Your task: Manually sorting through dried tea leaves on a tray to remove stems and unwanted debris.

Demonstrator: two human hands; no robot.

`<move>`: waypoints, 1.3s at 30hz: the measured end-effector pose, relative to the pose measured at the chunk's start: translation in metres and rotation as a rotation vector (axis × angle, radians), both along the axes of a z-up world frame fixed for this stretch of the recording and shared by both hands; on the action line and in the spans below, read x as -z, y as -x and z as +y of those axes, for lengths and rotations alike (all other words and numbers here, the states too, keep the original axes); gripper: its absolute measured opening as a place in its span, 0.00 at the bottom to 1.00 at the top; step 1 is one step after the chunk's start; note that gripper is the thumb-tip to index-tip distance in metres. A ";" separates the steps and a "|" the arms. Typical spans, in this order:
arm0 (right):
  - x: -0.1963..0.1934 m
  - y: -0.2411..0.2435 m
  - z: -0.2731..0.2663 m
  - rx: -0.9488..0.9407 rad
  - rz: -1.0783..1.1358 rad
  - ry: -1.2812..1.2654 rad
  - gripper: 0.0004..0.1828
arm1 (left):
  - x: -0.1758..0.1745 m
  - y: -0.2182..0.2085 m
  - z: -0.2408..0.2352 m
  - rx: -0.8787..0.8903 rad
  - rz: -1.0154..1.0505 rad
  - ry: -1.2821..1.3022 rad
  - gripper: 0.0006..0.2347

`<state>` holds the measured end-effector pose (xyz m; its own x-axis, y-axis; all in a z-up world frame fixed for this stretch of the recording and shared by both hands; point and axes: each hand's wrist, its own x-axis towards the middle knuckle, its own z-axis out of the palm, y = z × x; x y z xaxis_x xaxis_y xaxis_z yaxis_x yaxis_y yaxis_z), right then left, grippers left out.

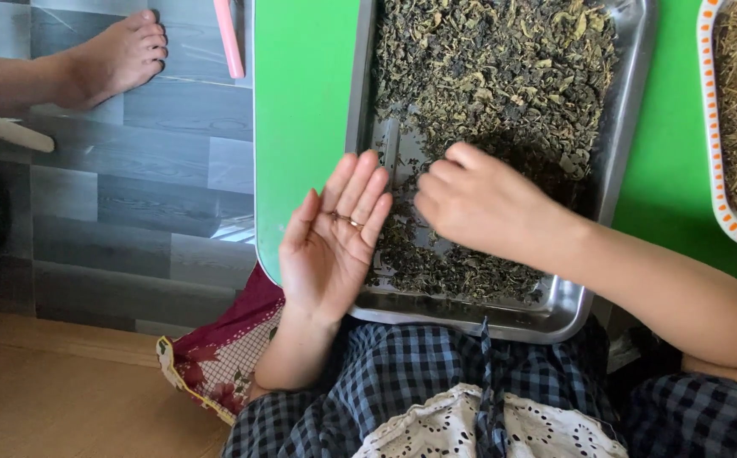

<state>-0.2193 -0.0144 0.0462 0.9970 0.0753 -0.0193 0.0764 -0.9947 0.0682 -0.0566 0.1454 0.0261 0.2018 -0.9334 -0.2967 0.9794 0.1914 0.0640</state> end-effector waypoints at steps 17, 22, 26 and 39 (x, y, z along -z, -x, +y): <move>-0.037 0.018 0.000 0.031 -0.456 -0.314 0.05 | -0.012 0.011 -0.001 0.196 0.020 0.155 0.18; -0.015 0.029 -0.007 0.086 -0.053 -0.304 0.14 | -0.003 -0.026 0.015 -0.135 0.052 0.132 0.17; 0.002 0.030 -0.001 0.054 0.039 -0.319 0.22 | 0.005 -0.043 0.021 -0.196 0.124 0.125 0.19; -0.017 -0.003 0.026 0.091 0.046 -0.050 0.05 | 0.008 -0.028 0.011 -0.116 0.179 0.107 0.19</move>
<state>-0.2163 0.0114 0.0631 0.9979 -0.0137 -0.0637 -0.0126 -0.9998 0.0168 -0.0287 0.1563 0.0185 0.2627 -0.9351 -0.2380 0.9444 0.2997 -0.1351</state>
